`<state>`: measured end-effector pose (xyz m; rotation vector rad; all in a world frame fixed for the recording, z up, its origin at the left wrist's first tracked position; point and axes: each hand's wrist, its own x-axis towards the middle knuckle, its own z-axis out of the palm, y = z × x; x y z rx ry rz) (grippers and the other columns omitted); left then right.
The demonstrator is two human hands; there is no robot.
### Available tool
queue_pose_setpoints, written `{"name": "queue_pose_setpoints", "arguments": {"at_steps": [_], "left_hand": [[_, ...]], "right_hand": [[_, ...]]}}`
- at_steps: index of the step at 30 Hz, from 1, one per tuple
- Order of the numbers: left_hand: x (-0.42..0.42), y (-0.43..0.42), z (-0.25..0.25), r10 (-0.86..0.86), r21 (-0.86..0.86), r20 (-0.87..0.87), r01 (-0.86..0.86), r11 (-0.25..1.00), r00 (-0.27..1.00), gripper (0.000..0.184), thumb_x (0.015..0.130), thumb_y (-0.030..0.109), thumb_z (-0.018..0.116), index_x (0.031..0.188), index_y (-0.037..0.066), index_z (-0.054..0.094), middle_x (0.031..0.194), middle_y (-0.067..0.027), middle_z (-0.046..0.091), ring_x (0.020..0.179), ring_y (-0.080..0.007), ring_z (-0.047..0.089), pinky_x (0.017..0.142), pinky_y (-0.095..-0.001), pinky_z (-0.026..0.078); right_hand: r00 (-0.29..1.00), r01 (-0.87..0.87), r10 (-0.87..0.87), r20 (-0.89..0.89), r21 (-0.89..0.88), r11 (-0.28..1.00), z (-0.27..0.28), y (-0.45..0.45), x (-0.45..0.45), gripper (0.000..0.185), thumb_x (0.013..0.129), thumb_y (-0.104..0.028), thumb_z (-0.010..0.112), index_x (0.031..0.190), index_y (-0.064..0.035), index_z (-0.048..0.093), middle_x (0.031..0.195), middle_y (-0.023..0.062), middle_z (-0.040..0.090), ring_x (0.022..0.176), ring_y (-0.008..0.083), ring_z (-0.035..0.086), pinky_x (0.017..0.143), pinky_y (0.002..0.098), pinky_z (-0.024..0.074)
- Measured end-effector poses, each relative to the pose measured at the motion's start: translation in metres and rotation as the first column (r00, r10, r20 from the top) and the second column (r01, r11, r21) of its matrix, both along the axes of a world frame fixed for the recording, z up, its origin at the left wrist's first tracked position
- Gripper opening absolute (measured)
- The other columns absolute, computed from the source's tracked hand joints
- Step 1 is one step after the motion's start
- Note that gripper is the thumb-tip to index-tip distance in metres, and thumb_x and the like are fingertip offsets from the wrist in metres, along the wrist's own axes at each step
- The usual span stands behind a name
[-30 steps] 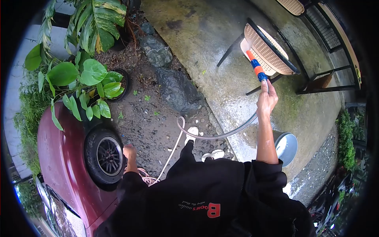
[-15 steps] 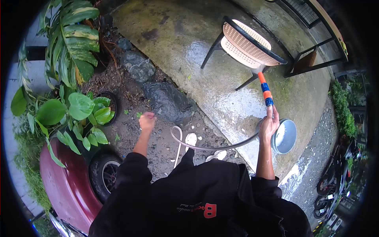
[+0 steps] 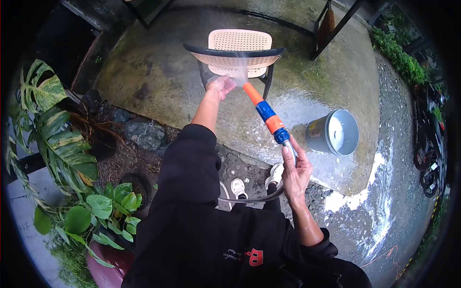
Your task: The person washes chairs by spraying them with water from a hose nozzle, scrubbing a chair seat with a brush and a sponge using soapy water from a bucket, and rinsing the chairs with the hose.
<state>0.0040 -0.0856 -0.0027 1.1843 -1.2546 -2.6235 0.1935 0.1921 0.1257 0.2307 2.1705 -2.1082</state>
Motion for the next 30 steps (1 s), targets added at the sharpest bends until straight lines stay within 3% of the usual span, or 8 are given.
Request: {"name": "queue_pose_setpoints", "arguments": {"at_steps": [6, 8, 11, 24, 25, 26, 27, 30], "left_hand": [[-0.030, 0.028, 0.056, -0.193, -0.601, 0.004, 0.156, 0.784, 0.981, 0.038, 0.076, 0.013, 0.071, 0.105, -0.002, 0.052, 0.101, -0.0155, 0.057, 0.100, -0.0277, 0.057, 0.083, -0.0401, 0.052], [-0.016, 0.034, 0.079, -0.319, -0.899, 0.021, -0.122, -0.422, 0.948, 0.052, 0.066, 0.023, 0.079, 0.110, 0.007, 0.054, 0.114, -0.0156, 0.052, 0.111, -0.0333, 0.049, 0.090, -0.0452, 0.043], [-0.029, 0.023, 0.069, -0.407, -0.572, 0.022, -0.322, -0.754, 0.913, 0.063, 0.060, 0.034, 0.079, 0.114, 0.015, 0.053, 0.106, -0.0110, 0.053, 0.102, -0.0285, 0.051, 0.085, -0.0397, 0.041], [-0.217, -0.024, 0.113, -0.387, -0.319, 0.361, -0.277, -0.906, 0.849, 0.038, 0.079, 0.037, 0.067, 0.105, 0.010, 0.060, 0.064, -0.0122, 0.062, 0.058, -0.0287, 0.063, 0.051, -0.0356, 0.046], [-0.240, -0.019, 0.126, -0.369, -0.506, 0.335, -0.165, -0.847, 0.867, 0.047, 0.079, 0.048, 0.064, 0.107, 0.010, 0.061, 0.073, -0.0128, 0.065, 0.068, -0.0284, 0.065, 0.058, -0.0342, 0.048], [-0.259, 0.017, 0.153, -0.152, -0.458, 0.619, 0.196, -0.867, 0.771, 0.094, 0.077, 0.061, 0.057, 0.136, -0.004, 0.023, 0.130, -0.0260, 0.042, 0.111, -0.0452, 0.049, 0.088, -0.0454, 0.047], [-0.286, -0.022, 0.144, -0.293, -0.487, 0.343, -0.098, -0.868, 0.892, 0.057, 0.080, 0.058, 0.056, 0.116, 0.014, 0.058, 0.091, -0.0151, 0.066, 0.088, -0.0289, 0.064, 0.073, -0.0344, 0.047], [-0.383, -0.113, 0.172, -0.099, -0.241, 0.245, -0.038, -0.970, 0.964, 0.069, 0.083, 0.063, 0.039, 0.127, 0.012, 0.049, 0.123, -0.0171, 0.054, 0.117, -0.0321, 0.049, 0.095, -0.0351, 0.037]], "right_hand": [[0.974, 0.223, -0.224, 0.029, 0.022, 0.974, -0.015, 0.043, -0.037, 0.039, 0.088, -0.018, 0.062, 0.121, 0.0010, 0.053, 0.081, -0.0002, 0.058, 0.066, 0.0019, 0.044, 0.056, 0.0170, 0.0343], [0.983, 0.180, -0.182, 0.031, 0.057, 0.982, -0.048, 0.059, -0.044, 0.038, 0.088, -0.018, 0.062, 0.121, 0.0003, 0.054, 0.075, -0.0031, 0.055, 0.060, 0.0009, 0.041, 0.051, 0.0167, 0.0309], [0.980, 0.124, -0.118, 0.158, -0.029, 0.992, -0.095, 0.079, -0.056, 0.037, 0.087, -0.017, 0.062, 0.120, -0.0008, 0.055, 0.065, -0.0081, 0.048, 0.050, -0.0007, 0.035, 0.043, 0.0167, 0.0242], [0.639, 0.521, 0.214, 0.739, -0.620, 0.587, -0.421, 0.103, -0.101, 0.018, 0.090, -0.033, 0.054, 0.103, -0.0205, 0.053, 0.051, -0.0068, 0.031, 0.037, 0.0046, 0.024, 0.037, 0.0211, 0.0206], [0.640, 0.517, 0.235, 0.732, -0.636, 0.573, -0.444, 0.092, -0.125, 0.018, 0.090, -0.033, 0.054, 0.103, -0.0205, 0.053, 0.051, -0.0068, 0.031, 0.037, 0.0046, 0.024, 0.037, 0.0211, 0.0206], [0.640, 0.506, 0.305, 0.705, -0.686, 0.523, -0.466, 0.079, -0.143, 0.017, 0.090, -0.033, 0.054, 0.102, -0.0210, 0.052, 0.050, -0.0070, 0.032, 0.037, 0.0046, 0.025, 0.036, 0.0212, 0.0209], [0.630, 0.512, 0.368, 0.684, -0.722, 0.465, -0.476, 0.065, -0.158, 0.017, 0.090, -0.034, 0.054, 0.101, -0.0214, 0.051, 0.050, -0.0071, 0.032, 0.036, 0.0047, 0.026, 0.036, 0.0212, 0.0213], [0.667, 0.424, 0.441, 0.601, -0.792, 0.439, -0.497, 0.020, -0.230, 0.018, 0.093, -0.034, 0.048, 0.102, -0.0187, 0.049, 0.048, -0.0078, 0.029, 0.036, 0.0048, 0.025, 0.036, 0.0217, 0.0215]]}}
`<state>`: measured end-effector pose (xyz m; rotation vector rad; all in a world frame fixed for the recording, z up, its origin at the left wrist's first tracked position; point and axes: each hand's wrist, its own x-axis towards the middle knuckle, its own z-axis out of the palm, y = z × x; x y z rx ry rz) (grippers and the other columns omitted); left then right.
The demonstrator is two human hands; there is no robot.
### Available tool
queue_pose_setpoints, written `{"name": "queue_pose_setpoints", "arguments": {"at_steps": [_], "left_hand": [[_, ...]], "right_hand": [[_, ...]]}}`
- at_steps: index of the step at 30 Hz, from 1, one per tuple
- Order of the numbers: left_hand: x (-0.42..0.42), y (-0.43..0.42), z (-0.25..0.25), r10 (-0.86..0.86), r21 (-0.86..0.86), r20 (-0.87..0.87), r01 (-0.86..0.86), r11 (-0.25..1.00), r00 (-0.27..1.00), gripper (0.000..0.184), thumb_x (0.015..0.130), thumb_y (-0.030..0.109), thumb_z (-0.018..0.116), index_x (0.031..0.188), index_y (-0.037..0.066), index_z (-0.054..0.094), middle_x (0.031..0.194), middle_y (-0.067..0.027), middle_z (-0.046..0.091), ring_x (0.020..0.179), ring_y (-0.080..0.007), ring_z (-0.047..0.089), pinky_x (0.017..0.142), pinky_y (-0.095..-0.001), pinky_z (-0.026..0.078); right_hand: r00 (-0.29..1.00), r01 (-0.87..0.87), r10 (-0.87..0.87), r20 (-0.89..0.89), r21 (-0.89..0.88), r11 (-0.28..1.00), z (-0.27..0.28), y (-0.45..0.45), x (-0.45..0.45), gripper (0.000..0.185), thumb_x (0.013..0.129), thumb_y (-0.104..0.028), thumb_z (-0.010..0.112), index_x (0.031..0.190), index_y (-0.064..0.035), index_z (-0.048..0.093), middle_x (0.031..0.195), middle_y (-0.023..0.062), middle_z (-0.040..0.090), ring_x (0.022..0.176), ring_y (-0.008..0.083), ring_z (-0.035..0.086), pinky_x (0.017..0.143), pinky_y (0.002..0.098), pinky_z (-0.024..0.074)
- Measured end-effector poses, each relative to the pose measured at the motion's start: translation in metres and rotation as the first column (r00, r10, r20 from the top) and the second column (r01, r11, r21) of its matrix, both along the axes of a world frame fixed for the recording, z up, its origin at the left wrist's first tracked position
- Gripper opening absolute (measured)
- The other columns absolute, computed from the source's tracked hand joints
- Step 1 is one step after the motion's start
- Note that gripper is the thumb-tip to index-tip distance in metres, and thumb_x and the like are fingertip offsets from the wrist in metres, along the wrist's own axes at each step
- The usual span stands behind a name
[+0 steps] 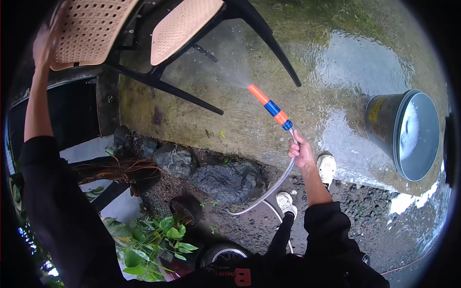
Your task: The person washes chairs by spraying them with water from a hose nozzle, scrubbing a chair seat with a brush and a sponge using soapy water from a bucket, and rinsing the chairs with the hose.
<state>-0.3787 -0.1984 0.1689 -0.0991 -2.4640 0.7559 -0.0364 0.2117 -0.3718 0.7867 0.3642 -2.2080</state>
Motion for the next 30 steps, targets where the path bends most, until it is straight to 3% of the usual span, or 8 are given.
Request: {"name": "queue_pose_setpoints", "arguments": {"at_steps": [2, 3, 4, 10, 16, 20, 25, 30], "left_hand": [[-0.036, -0.007, 0.014, 0.117, 0.061, 0.138, -0.127, 0.990, 0.983, 0.078, 0.082, 0.059, 0.046, 0.136, 0.004, 0.031, 0.133, -0.0244, 0.039, 0.119, -0.0378, 0.044, 0.096, -0.0434, 0.037], [-0.028, 0.040, 0.001, 0.069, 0.234, 0.169, -0.108, 0.966, 0.983, 0.089, 0.080, 0.060, 0.053, 0.136, -0.003, 0.024, 0.130, -0.0327, 0.037, 0.114, -0.0434, 0.046, 0.093, -0.0496, 0.042], [-0.023, 0.073, -0.017, 0.242, 0.219, 0.037, -0.244, 0.945, 0.970, 0.094, 0.079, 0.062, 0.053, 0.137, -0.003, 0.020, 0.132, -0.0338, 0.034, 0.117, -0.0430, 0.043, 0.095, -0.0514, 0.040], [-0.062, 0.024, -0.018, 0.277, 0.178, 0.004, -0.273, 0.945, 0.961, 0.097, 0.077, 0.064, 0.053, 0.137, -0.004, 0.019, 0.131, -0.0335, 0.034, 0.116, -0.0423, 0.044, 0.095, -0.0509, 0.040], [-0.096, -0.007, -0.001, 0.303, 0.148, 0.028, -0.303, 0.941, 0.953, 0.101, 0.074, 0.066, 0.053, 0.137, -0.005, 0.018, 0.131, -0.0331, 0.035, 0.115, -0.0417, 0.045, 0.094, -0.0505, 0.041], [-0.112, -0.016, 0.006, 0.326, 0.128, 0.048, -0.329, 0.936, 0.944, 0.103, 0.073, 0.067, 0.054, 0.136, -0.005, 0.017, 0.130, -0.0328, 0.035, 0.115, -0.0413, 0.045, 0.093, -0.0502, 0.041], [-0.117, -0.014, 0.019, 0.352, 0.102, 0.064, -0.357, 0.929, 0.934, 0.106, 0.071, 0.069, 0.054, 0.136, -0.006, 0.016, 0.130, -0.0325, 0.036, 0.114, -0.0407, 0.046, 0.093, -0.0498, 0.041], [-0.122, -0.020, 0.031, 0.364, 0.087, 0.077, -0.370, 0.925, 0.928, 0.109, 0.069, 0.070, 0.054, 0.136, -0.007, 0.015, 0.130, -0.0322, 0.036, 0.113, -0.0402, 0.047, 0.092, -0.0494, 0.042]], "right_hand": [[0.995, -0.059, 0.055, -0.086, -0.040, 0.997, 0.002, -0.028, -0.054, 0.027, 0.093, -0.033, 0.048, 0.116, -0.0188, 0.048, 0.049, -0.0082, 0.029, 0.036, 0.0039, 0.025, 0.037, 0.0212, 0.0208], [0.990, -0.085, 0.078, -0.115, -0.056, 0.995, -0.001, -0.041, -0.079, 0.032, 0.093, -0.032, 0.048, 0.122, -0.0186, 0.046, 0.049, -0.0084, 0.028, 0.037, 0.0034, 0.025, 0.037, 0.0209, 0.0206], [0.985, -0.106, 0.098, -0.144, -0.049, 0.993, -0.003, -0.054, -0.102, 0.034, 0.093, -0.032, 0.048, 0.124, -0.0176, 0.045, 0.050, -0.0087, 0.028, 0.038, 0.0029, 0.024, 0.037, 0.0205, 0.0203], [0.949, -0.190, 0.165, -0.267, -0.071, 0.979, 0.002, -0.109, -0.182, 0.038, 0.093, -0.030, 0.051, 0.126, -0.0139, 0.047, 0.053, -0.0103, 0.027, 0.042, 0.0018, 0.023, 0.039, 0.0191, 0.0185], [0.980, 0.132, -0.167, -0.105, -0.279, 0.951, -0.009, -0.133, -0.191, 0.037, 0.086, -0.031, 0.062, 0.116, -0.0099, 0.057, 0.053, -0.0086, 0.031, 0.042, 0.0020, 0.024, 0.038, 0.0199, 0.0199], [0.970, 0.222, -0.242, -0.008, -0.378, 0.899, -0.014, -0.138, -0.183, 0.036, 0.086, -0.031, 0.063, 0.114, -0.0090, 0.057, 0.053, -0.0084, 0.032, 0.042, 0.0016, 0.025, 0.038, 0.0200, 0.0196], [0.981, -0.043, 0.010, -0.195, -0.167, 0.985, -0.007, -0.134, -0.177, 0.042, 0.090, -0.034, 0.056, 0.125, -0.0117, 0.050, 0.054, -0.0099, 0.031, 0.041, 0.0007, 0.025, 0.038, 0.0168, 0.0195], [0.989, 0.064, -0.097, -0.110, -0.273, 0.960, 0.006, -0.134, -0.176, 0.041, 0.089, -0.029, 0.059, 0.124, -0.0088, 0.053, 0.054, -0.0094, 0.033, 0.041, 0.0009, 0.025, 0.036, 0.0169, 0.0205]]}}
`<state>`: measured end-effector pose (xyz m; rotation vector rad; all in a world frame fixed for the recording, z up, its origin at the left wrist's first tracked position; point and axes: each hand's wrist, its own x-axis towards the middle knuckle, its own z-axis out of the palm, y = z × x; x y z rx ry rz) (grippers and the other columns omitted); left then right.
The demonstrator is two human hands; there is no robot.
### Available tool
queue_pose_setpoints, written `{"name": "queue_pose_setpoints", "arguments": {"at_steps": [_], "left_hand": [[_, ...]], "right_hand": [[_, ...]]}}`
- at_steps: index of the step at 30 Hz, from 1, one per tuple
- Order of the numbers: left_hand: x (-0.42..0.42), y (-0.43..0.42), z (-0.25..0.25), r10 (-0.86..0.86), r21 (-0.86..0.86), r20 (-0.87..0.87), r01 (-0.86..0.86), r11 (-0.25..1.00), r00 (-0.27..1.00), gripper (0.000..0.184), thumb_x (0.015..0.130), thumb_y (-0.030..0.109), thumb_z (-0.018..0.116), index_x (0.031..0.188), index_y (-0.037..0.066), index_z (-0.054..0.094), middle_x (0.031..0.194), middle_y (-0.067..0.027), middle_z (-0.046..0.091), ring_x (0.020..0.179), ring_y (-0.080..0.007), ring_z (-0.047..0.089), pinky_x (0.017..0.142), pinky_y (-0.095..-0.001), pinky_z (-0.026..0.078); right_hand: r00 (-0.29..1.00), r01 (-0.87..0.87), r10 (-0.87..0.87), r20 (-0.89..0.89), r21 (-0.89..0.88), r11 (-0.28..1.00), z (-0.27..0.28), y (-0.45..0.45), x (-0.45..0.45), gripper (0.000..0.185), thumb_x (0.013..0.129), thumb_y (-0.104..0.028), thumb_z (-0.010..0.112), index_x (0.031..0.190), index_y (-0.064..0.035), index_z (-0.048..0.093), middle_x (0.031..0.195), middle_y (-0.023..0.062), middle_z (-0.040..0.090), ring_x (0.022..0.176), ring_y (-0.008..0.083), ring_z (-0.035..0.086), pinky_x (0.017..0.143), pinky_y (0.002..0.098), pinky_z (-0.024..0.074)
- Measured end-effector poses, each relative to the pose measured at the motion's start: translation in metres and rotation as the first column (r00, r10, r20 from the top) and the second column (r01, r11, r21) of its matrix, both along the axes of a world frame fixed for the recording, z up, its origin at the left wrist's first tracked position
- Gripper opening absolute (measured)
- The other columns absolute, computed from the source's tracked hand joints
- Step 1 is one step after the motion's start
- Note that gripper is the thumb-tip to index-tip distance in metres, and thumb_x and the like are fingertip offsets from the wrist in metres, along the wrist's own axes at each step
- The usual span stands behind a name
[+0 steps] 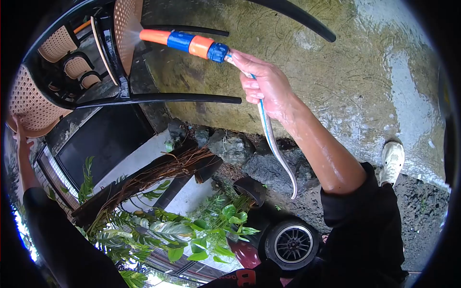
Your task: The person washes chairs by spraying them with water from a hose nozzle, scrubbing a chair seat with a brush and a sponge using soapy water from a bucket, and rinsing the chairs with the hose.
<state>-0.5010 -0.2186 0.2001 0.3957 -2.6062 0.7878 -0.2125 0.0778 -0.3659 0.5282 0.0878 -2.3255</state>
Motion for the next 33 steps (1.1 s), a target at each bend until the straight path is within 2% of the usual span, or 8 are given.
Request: {"name": "queue_pose_setpoints", "arguments": {"at_steps": [2, 4, 10, 14, 23, 27, 29, 33], "left_hand": [[0.001, 0.001, 0.005, 0.003, -0.005, 0.009, -0.003, 1.000, 1.000, 0.111, 0.069, 0.071, 0.054, 0.136, -0.007, 0.014, 0.129, -0.0321, 0.036, 0.113, -0.0400, 0.047, 0.092, -0.0493, 0.042], [-0.004, -0.001, 0.006, 0.003, -0.006, 0.012, -0.003, 1.000, 1.000, 0.112, 0.068, 0.071, 0.054, 0.136, -0.007, 0.014, 0.129, -0.0319, 0.036, 0.113, -0.0398, 0.047, 0.092, -0.0491, 0.042], [-0.006, -0.002, 0.002, 0.032, -0.010, 0.000, -0.032, 0.999, 0.999, 0.116, 0.066, 0.073, 0.055, 0.136, -0.008, 0.012, 0.129, -0.0316, 0.037, 0.112, -0.0392, 0.048, 0.091, -0.0487, 0.043], [-0.011, -0.003, -0.004, 0.049, 0.003, -0.010, -0.049, 0.999, 0.999, 0.118, 0.064, 0.075, 0.055, 0.136, -0.009, 0.012, 0.128, -0.0313, 0.037, 0.112, -0.0388, 0.049, 0.090, -0.0484, 0.043], [-0.017, -0.011, -0.001, 0.055, 0.008, -0.011, -0.055, 0.998, 0.998, 0.123, 0.061, 0.077, 0.055, 0.136, -0.010, 0.010, 0.128, -0.0307, 0.038, 0.110, -0.0378, 0.050, 0.089, -0.0477, 0.044], [-0.018, -0.015, 0.005, 0.045, 0.018, -0.015, -0.045, 0.999, 0.999, 0.126, 0.060, 0.078, 0.056, 0.135, -0.011, 0.009, 0.127, -0.0305, 0.039, 0.110, -0.0374, 0.051, 0.089, -0.0474, 0.044], [-0.021, -0.017, 0.007, 0.045, 0.015, -0.019, -0.044, 0.999, 0.999, 0.127, 0.059, 0.079, 0.056, 0.135, -0.011, 0.008, 0.127, -0.0304, 0.039, 0.110, -0.0372, 0.051, 0.088, -0.0472, 0.044], [-0.022, -0.024, 0.007, 0.047, 0.037, -0.041, -0.045, 0.998, 0.998, 0.130, 0.058, 0.080, 0.056, 0.135, -0.012, 0.008, 0.127, -0.0301, 0.039, 0.109, -0.0368, 0.052, 0.088, -0.0469, 0.044]], "right_hand": [[0.998, 0.053, -0.052, 0.023, -0.057, 0.997, 0.009, -0.002, 0.000, 0.040, 0.088, -0.028, 0.059, 0.123, -0.0082, 0.054, 0.054, -0.0095, 0.033, 0.040, 0.0009, 0.026, 0.036, 0.0171, 0.0204], [0.991, -0.068, 0.087, -0.105, 0.176, 0.982, 0.024, -0.004, -0.001, 0.039, 0.088, -0.026, 0.060, 0.122, -0.0078, 0.055, 0.053, -0.0096, 0.034, 0.039, 0.0004, 0.026, 0.034, 0.0170, 0.0199], [0.997, -0.049, 0.055, -0.044, 0.125, 0.991, 0.027, -0.012, 0.007, 0.038, 0.087, -0.025, 0.062, 0.120, -0.0067, 0.057, 0.052, -0.0085, 0.040, 0.039, 0.0006, 0.028, 0.033, 0.0176, 0.0203], [0.975, -0.039, 0.114, -0.193, 0.356, 0.934, 0.032, -0.017, 0.006, 0.036, 0.084, -0.023, 0.065, 0.116, -0.0077, 0.060, 0.053, -0.0059, 0.045, 0.039, 0.0009, 0.030, 0.032, 0.0178, 0.0203], [0.956, 0.282, -0.293, -0.013, 0.310, 0.908, 0.027, -0.011, -0.006, 0.040, 0.086, -0.022, 0.062, 0.123, -0.0083, 0.054, 0.053, -0.0073, 0.040, 0.041, 0.0011, 0.033, 0.034, 0.0167, 0.0237], [0.941, 0.292, -0.335, 0.047, 0.388, 0.874, 0.027, -0.017, -0.005, 0.038, 0.087, -0.021, 0.062, 0.122, -0.0086, 0.055, 0.055, -0.0067, 0.042, 0.042, 0.0011, 0.032, 0.034, 0.0166, 0.0228], [0.984, 0.179, -0.157, -0.087, 0.413, 0.893, 0.026, -0.021, -0.004, 0.037, 0.086, -0.020, 0.062, 0.121, -0.0094, 0.056, 0.056, -0.0063, 0.044, 0.041, 0.0010, 0.033, 0.033, 0.0164, 0.0230], [0.952, 0.305, -0.286, -0.107, 0.368, 0.878, 0.039, -0.022, 0.000, 0.038, 0.086, -0.018, 0.062, 0.123, -0.0108, 0.055, 0.057, -0.0058, 0.048, 0.041, 0.0003, 0.035, 0.031, 0.0162, 0.0262]]}}
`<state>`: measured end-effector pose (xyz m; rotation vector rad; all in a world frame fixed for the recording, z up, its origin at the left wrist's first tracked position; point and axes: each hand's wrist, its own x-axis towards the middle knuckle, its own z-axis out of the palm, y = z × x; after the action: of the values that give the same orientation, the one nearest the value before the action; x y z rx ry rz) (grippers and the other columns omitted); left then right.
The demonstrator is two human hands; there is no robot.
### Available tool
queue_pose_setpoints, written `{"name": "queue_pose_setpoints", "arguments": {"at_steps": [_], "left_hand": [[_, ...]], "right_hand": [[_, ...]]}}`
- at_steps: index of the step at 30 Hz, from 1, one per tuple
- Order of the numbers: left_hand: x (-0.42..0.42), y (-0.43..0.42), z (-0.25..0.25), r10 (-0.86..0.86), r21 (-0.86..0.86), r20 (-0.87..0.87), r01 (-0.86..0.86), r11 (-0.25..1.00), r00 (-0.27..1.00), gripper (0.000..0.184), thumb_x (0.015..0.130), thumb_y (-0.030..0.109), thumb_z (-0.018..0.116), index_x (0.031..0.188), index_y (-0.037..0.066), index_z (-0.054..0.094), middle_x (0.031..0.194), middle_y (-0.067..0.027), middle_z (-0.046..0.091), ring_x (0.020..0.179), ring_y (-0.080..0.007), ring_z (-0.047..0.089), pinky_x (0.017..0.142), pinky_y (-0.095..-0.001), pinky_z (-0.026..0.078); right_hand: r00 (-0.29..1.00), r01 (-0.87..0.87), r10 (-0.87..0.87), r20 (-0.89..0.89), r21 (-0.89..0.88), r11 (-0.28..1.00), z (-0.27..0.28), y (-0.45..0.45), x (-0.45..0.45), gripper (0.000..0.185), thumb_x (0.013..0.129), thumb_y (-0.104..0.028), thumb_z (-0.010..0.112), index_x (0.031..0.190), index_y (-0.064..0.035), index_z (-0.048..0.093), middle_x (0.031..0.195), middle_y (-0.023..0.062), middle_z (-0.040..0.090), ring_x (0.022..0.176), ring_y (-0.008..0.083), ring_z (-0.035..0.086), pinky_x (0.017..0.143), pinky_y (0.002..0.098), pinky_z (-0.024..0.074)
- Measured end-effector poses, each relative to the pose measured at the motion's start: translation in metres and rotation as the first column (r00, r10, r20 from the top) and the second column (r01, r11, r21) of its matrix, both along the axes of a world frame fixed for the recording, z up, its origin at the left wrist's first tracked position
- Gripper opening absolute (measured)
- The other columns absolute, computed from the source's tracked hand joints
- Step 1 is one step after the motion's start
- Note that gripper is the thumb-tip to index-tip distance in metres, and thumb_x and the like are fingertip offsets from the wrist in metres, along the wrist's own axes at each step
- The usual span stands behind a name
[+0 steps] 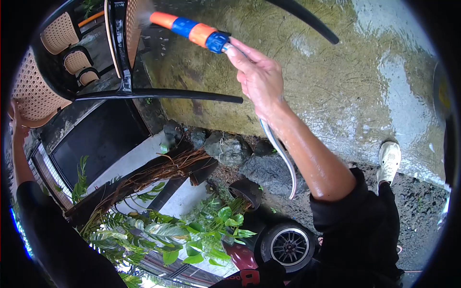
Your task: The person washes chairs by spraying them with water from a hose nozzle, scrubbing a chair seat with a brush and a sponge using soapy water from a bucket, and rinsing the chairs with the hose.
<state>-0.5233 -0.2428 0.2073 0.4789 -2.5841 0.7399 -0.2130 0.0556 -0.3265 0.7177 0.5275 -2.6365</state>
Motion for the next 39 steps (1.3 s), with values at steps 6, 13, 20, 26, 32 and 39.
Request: {"name": "queue_pose_setpoints", "arguments": {"at_steps": [6, 13, 20, 26, 32, 39], "left_hand": [[-0.003, -0.006, 0.017, 0.006, 0.045, -0.037, -0.004, 0.999, 0.999, 0.133, 0.056, 0.082, 0.056, 0.135, -0.012, 0.006, 0.126, -0.0297, 0.040, 0.108, -0.0361, 0.052, 0.087, -0.0465, 0.045], [-0.015, -0.008, 0.027, 0.044, 0.112, -0.047, -0.038, 0.993, 0.998, 0.138, 0.053, 0.084, 0.056, 0.135, -0.013, 0.005, 0.126, -0.0293, 0.040, 0.107, -0.0354, 0.054, 0.086, -0.0460, 0.046], [-0.014, -0.007, 0.020, -0.021, 0.084, -0.050, 0.025, 0.996, 0.999, 0.135, 0.055, 0.084, 0.056, 0.134, -0.014, 0.008, 0.127, -0.0290, 0.039, 0.110, -0.0355, 0.051, 0.090, -0.0450, 0.042], [-0.015, -0.005, 0.010, -0.051, 0.081, -0.052, 0.056, 0.995, 0.997, 0.133, 0.056, 0.083, 0.056, 0.134, -0.015, 0.011, 0.128, -0.0288, 0.037, 0.112, -0.0357, 0.049, 0.093, -0.0442, 0.040], [-0.012, -0.013, 0.005, -0.070, 0.114, -0.059, 0.076, 0.991, 0.996, 0.131, 0.057, 0.083, 0.055, 0.133, -0.016, 0.014, 0.128, -0.0286, 0.036, 0.115, -0.0358, 0.046, 0.096, -0.0434, 0.037], [-0.007, 0.003, -0.010, -0.062, 0.113, -0.080, 0.071, 0.991, 0.995, 0.128, 0.058, 0.082, 0.055, 0.133, -0.015, 0.018, 0.127, -0.0286, 0.039, 0.116, -0.0353, 0.045, 0.098, -0.0411, 0.036]], "right_hand": [[0.999, 0.004, -0.004, 0.049, 0.007, 1.000, 0.000, 0.006, -0.004, 0.038, 0.087, -0.021, 0.062, 0.123, -0.0111, 0.055, 0.058, -0.0078, 0.046, 0.042, -0.0004, 0.033, 0.033, 0.0157, 0.0238], [0.997, 0.065, -0.065, 0.031, 0.007, 0.998, -0.003, 0.023, -0.004, 0.037, 0.086, -0.023, 0.064, 0.119, -0.0071, 0.058, 0.067, -0.0078, 0.050, 0.052, 0.0009, 0.034, 0.044, 0.0181, 0.0270], [0.994, 0.107, -0.107, -0.028, 0.013, 0.994, -0.011, 0.025, -0.005, 0.037, 0.087, -0.023, 0.063, 0.120, -0.0071, 0.057, 0.068, -0.0081, 0.050, 0.052, 0.0009, 0.034, 0.045, 0.0174, 0.0280], [0.998, -0.057, 0.062, -0.014, 0.244, 0.968, -0.006, 0.034, -0.004, 0.034, 0.085, -0.021, 0.064, 0.116, -0.0091, 0.061, 0.071, -0.0025, 0.058, 0.051, 0.0032, 0.041, 0.047, 0.0202, 0.0334], [0.810, -0.421, 0.569, 0.141, 0.815, 0.398, 0.020, 0.147, 0.028, 0.027, 0.084, -0.024, 0.062, 0.109, -0.0151, 0.066, 0.093, 0.0109, 0.068, 0.066, 0.0158, 0.062, 0.065, 0.0303, 0.0498], [0.950, -0.312, 0.155, 0.272, 0.860, 0.405, 0.046, 0.345, -0.032, 0.046, 0.079, -0.046, 0.064, 0.112, -0.0141, 0.063, 0.047, -0.0125, 0.025, 0.037, 0.0019, 0.021, 0.036, 0.0213, 0.0121]]}}
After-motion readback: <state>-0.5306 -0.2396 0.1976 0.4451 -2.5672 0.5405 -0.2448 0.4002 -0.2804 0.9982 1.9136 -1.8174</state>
